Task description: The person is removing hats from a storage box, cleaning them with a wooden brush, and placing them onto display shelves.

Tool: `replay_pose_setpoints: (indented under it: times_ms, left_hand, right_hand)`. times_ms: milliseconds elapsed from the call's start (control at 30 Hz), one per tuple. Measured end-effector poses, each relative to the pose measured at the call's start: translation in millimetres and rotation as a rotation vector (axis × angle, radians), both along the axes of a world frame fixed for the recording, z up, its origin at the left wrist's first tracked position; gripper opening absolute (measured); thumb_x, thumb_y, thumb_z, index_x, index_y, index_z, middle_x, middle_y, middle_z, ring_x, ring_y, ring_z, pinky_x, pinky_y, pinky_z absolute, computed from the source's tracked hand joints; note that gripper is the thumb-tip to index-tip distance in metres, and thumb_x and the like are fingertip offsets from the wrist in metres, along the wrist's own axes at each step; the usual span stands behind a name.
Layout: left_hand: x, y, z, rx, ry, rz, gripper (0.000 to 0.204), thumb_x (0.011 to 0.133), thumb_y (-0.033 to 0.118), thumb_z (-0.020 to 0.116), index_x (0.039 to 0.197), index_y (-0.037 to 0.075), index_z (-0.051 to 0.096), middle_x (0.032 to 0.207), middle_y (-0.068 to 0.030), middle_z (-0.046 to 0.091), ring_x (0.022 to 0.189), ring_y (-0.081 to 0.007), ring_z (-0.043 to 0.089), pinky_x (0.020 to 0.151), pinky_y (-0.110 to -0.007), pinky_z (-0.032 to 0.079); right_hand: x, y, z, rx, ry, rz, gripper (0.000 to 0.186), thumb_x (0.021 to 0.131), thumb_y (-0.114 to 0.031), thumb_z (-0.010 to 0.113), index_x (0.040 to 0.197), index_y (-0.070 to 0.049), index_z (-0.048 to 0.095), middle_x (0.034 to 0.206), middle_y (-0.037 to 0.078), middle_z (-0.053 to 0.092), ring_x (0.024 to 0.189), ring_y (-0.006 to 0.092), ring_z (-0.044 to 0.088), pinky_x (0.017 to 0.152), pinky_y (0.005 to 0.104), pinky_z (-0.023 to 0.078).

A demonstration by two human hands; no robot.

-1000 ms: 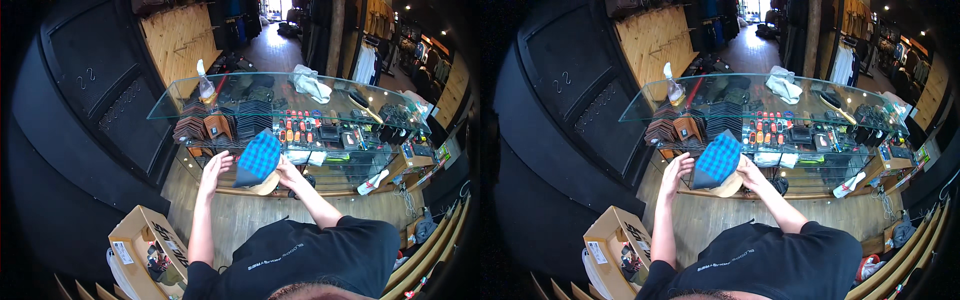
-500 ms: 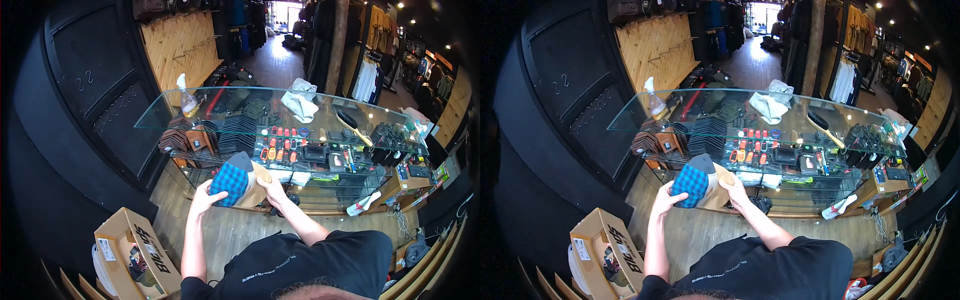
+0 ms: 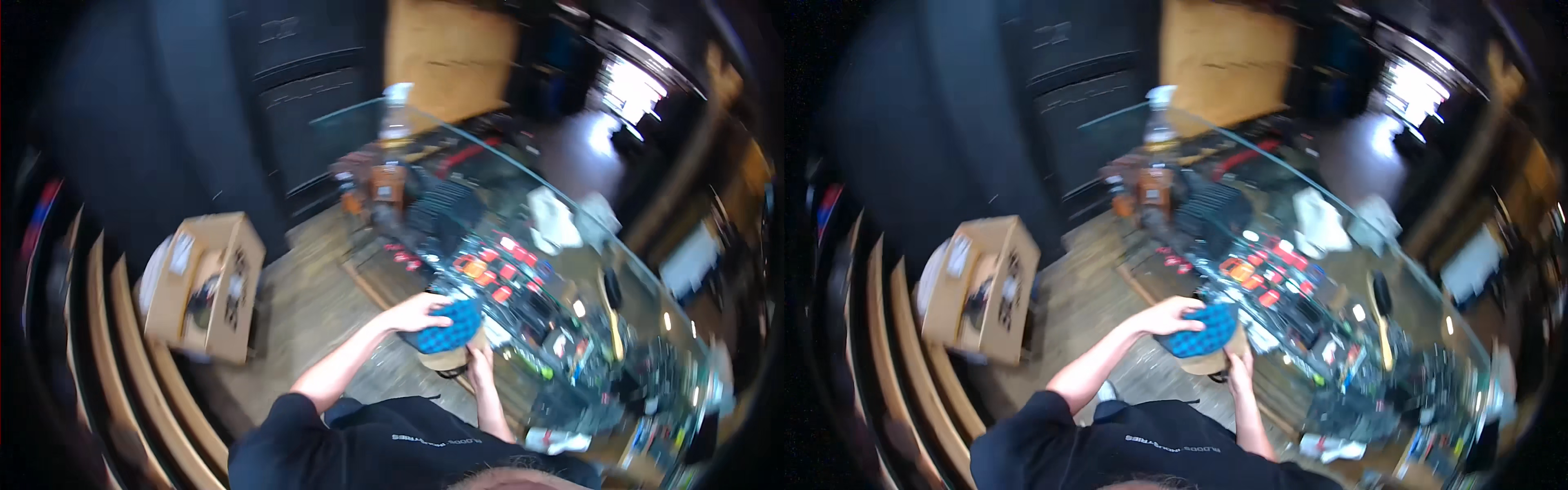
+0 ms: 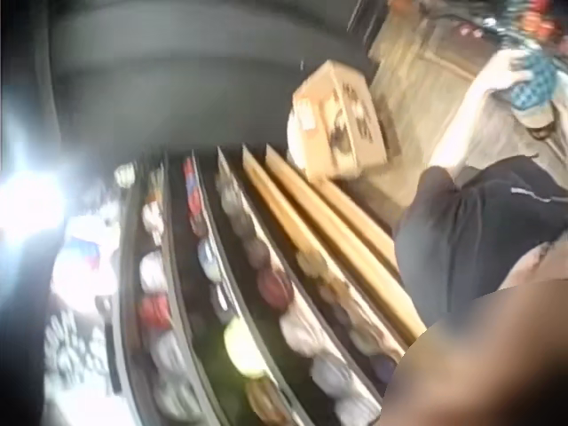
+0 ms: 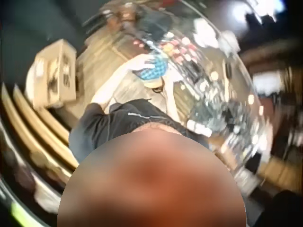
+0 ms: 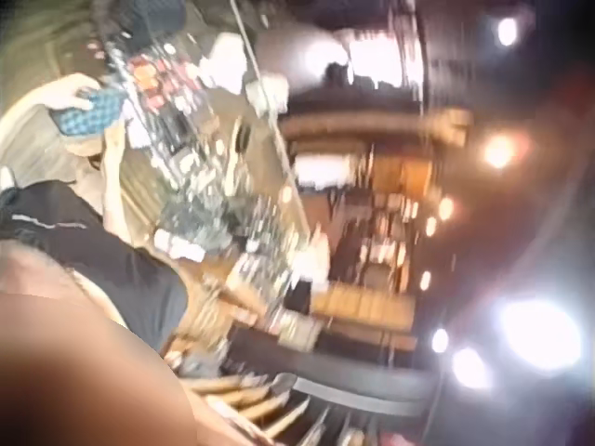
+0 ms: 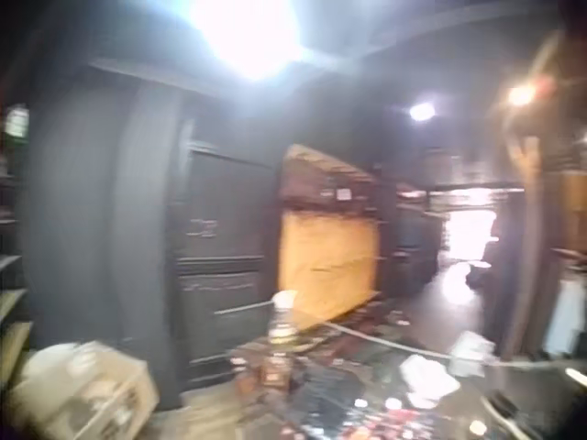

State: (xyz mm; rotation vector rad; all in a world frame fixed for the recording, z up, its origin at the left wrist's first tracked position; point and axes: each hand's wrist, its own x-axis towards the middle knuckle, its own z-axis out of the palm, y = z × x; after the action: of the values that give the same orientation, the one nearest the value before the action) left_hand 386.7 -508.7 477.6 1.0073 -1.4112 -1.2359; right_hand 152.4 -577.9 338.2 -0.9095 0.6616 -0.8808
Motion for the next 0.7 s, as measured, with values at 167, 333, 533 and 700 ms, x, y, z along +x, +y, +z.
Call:
replay_pose_setpoints:
  times_ms: [167,333,533,700]
  left_hand:
    - [16.5,55.1,-1.6,0.138,-0.322,0.111,0.026,0.094,0.024,0.062,0.108,0.002,0.057,0.088,-0.001,0.063,0.085,-0.0098,0.054,0.077,-0.032,0.046]
    - [28.8,147.1,-16.1,0.123,-0.496,0.438,0.026,0.092,0.023,0.061,0.11,0.005,0.059,0.095,-0.0109,0.065,0.09,-0.0219,0.06,0.081,-0.037,0.046]
    - [33.7,264.2,-31.2,0.278,-0.315,0.885,0.024,0.086,0.017,0.067,0.105,0.004,0.064,0.09,-0.0085,0.069,0.084,-0.0181,0.062,0.078,-0.035,0.048]
    - [36.7,347.3,-58.5,0.219,-0.108,1.221,0.028,0.088,0.021,0.069,0.11,0.005,0.062,0.094,-0.008,0.07,0.086,-0.0145,0.064,0.08,-0.033,0.051]
  right_hand:
    - [23.1,2.1,34.9,-0.618,0.203,-0.089,0.058,0.094,-0.02,0.058,0.142,0.001,0.033,0.143,0.019,0.039,0.13,0.0295,0.041,0.11,0.0422,0.03]
    - [103.1,35.4,108.2,-1.189,0.14,0.342,0.042,0.079,-0.022,0.069,0.111,0.002,0.058,0.112,0.018,0.059,0.108,0.0328,0.055,0.097,0.0405,0.041]
    - [197.4,133.3,87.9,-1.22,0.173,0.735,0.033,0.093,-0.025,0.058,0.072,0.001,0.056,0.063,0.017,0.051,0.059,0.0298,0.051,0.057,0.0397,0.039]
    - [262.5,215.7,58.8,-0.943,0.19,0.876,0.057,0.097,-0.036,0.057,0.056,0.0,0.038,0.051,0.003,0.025,0.051,0.0089,0.027,0.045,0.0348,0.025]
